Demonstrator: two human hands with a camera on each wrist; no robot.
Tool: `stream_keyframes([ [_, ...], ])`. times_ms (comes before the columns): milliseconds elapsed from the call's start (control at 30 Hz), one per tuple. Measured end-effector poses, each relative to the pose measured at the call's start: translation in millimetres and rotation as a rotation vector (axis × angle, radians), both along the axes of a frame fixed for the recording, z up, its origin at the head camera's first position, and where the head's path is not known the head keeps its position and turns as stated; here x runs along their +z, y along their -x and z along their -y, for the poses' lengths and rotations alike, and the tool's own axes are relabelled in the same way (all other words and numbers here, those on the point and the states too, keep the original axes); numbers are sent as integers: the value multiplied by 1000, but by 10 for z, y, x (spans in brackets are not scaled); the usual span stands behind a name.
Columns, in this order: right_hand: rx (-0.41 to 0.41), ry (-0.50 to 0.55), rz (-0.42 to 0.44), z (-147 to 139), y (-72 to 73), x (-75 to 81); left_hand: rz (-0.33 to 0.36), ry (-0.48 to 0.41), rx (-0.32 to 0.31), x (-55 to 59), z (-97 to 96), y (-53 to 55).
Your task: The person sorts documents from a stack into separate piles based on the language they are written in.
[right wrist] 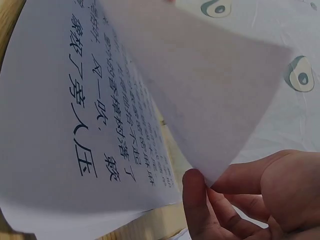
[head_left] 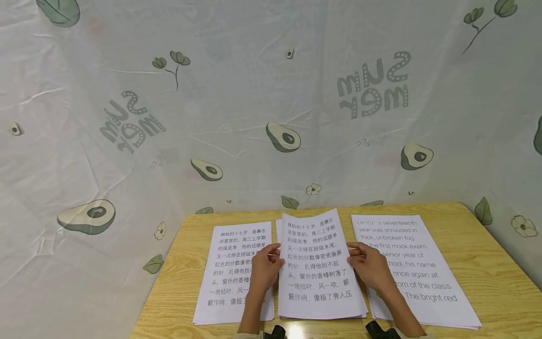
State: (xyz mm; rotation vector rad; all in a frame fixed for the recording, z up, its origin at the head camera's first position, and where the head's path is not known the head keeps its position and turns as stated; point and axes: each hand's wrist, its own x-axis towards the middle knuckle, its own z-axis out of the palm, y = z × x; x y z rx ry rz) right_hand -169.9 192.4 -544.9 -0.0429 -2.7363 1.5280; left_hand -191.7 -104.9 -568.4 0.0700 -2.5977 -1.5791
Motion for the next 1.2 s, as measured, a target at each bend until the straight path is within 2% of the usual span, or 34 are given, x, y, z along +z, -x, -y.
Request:
stream_keyframes([
  [167,-15,1,-3,-25,-5,55,3,-42,12,44,55,4],
  [467,-17,72,38,-54,-4,88,39,-197,10,102,122,-1],
  [800,-6,112,53,-43,-19,130,50,-244,12,125,169,-7],
  [1200,18,271,111,8,26,163,64,-280,5,196,269,-83],
])
